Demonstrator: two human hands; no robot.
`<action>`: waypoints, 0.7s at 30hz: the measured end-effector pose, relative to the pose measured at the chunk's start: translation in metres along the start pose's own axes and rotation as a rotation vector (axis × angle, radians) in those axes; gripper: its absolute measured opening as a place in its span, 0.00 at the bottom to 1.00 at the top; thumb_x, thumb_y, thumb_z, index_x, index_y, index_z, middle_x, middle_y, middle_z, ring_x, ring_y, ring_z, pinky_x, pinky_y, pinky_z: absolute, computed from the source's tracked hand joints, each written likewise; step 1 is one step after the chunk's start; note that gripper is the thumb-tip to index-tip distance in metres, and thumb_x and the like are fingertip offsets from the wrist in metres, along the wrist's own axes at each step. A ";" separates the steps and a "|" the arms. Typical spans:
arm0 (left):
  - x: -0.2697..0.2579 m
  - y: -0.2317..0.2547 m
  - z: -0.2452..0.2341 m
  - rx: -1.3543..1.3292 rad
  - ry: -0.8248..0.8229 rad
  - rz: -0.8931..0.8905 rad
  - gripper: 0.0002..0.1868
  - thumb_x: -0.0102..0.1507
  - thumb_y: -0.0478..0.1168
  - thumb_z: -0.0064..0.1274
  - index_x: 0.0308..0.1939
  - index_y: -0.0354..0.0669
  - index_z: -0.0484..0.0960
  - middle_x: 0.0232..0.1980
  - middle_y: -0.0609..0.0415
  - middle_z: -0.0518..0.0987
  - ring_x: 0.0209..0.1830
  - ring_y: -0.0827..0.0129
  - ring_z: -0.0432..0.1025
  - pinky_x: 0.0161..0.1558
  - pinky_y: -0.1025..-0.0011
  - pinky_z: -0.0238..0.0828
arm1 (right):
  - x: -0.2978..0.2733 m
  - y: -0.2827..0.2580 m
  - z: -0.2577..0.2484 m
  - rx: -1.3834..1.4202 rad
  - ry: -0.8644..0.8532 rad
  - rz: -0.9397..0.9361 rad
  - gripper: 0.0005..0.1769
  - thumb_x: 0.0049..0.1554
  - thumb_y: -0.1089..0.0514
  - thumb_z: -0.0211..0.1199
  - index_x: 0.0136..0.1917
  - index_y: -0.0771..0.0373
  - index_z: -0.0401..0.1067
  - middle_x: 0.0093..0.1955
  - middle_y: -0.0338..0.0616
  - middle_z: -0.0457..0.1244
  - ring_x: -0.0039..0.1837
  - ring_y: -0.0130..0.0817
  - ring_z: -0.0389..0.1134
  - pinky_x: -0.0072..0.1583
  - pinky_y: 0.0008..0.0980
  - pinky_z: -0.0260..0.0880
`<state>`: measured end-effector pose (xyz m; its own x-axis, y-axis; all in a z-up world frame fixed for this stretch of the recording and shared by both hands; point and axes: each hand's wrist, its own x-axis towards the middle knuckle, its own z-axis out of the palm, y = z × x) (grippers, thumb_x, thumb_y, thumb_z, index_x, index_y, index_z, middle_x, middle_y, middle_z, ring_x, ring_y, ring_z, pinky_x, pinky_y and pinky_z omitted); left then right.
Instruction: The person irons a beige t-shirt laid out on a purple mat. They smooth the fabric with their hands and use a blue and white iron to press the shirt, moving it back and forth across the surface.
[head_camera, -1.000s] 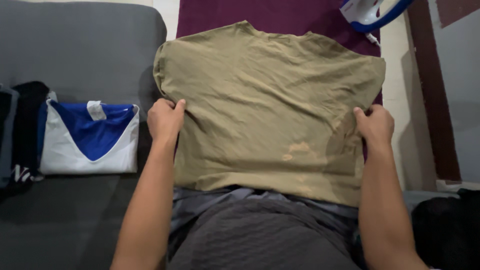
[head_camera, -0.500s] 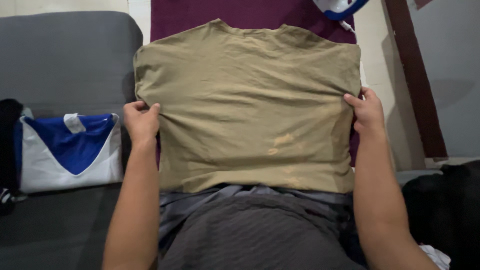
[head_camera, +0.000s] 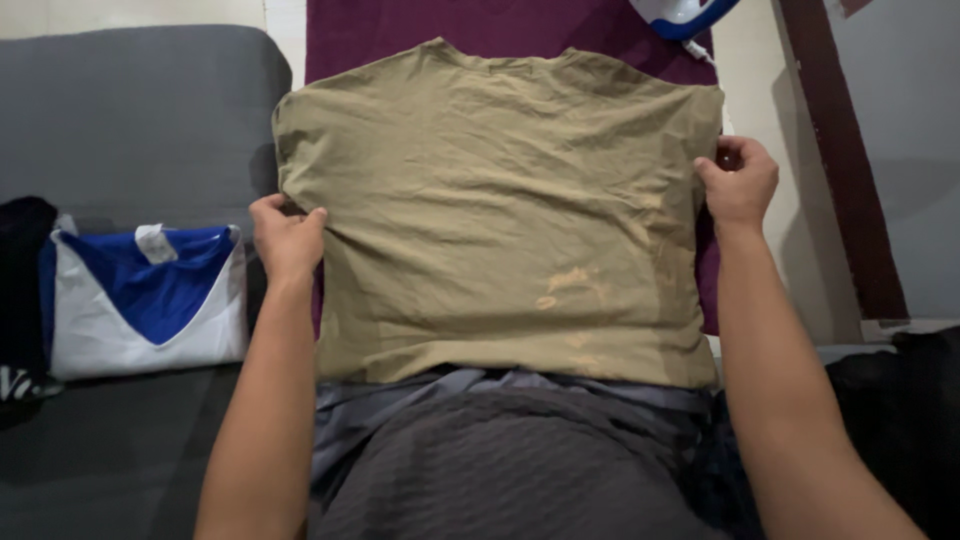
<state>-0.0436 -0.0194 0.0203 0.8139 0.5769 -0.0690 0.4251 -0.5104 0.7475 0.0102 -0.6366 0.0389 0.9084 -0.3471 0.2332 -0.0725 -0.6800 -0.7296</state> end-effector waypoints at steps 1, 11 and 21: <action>-0.001 -0.001 -0.001 0.001 -0.001 0.006 0.33 0.57 0.42 0.69 0.60 0.35 0.70 0.42 0.48 0.83 0.46 0.57 0.78 0.53 0.62 0.72 | -0.004 0.000 0.002 0.020 0.008 -0.005 0.18 0.57 0.64 0.75 0.59 0.70 0.76 0.53 0.47 0.71 0.53 0.31 0.71 0.56 0.29 0.72; -0.009 0.014 -0.002 0.050 0.022 -0.056 0.33 0.57 0.43 0.66 0.61 0.36 0.70 0.41 0.47 0.84 0.48 0.53 0.78 0.55 0.59 0.71 | -0.013 -0.011 0.022 0.138 -0.073 -0.170 0.25 0.58 0.68 0.71 0.66 0.71 0.66 0.58 0.46 0.68 0.58 0.32 0.70 0.60 0.30 0.72; -0.004 0.008 0.000 0.042 0.048 -0.065 0.35 0.55 0.44 0.65 0.63 0.36 0.69 0.47 0.43 0.83 0.51 0.52 0.77 0.58 0.60 0.70 | 0.013 0.017 0.006 0.799 -0.011 0.183 0.27 0.53 0.78 0.58 0.65 0.69 0.61 0.57 0.48 0.66 0.59 0.33 0.70 0.63 0.29 0.72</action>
<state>-0.0433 -0.0258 0.0262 0.7645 0.6391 -0.0840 0.4934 -0.4963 0.7144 0.0233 -0.6492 0.0260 0.9150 -0.3985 0.0623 0.0912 0.0541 -0.9944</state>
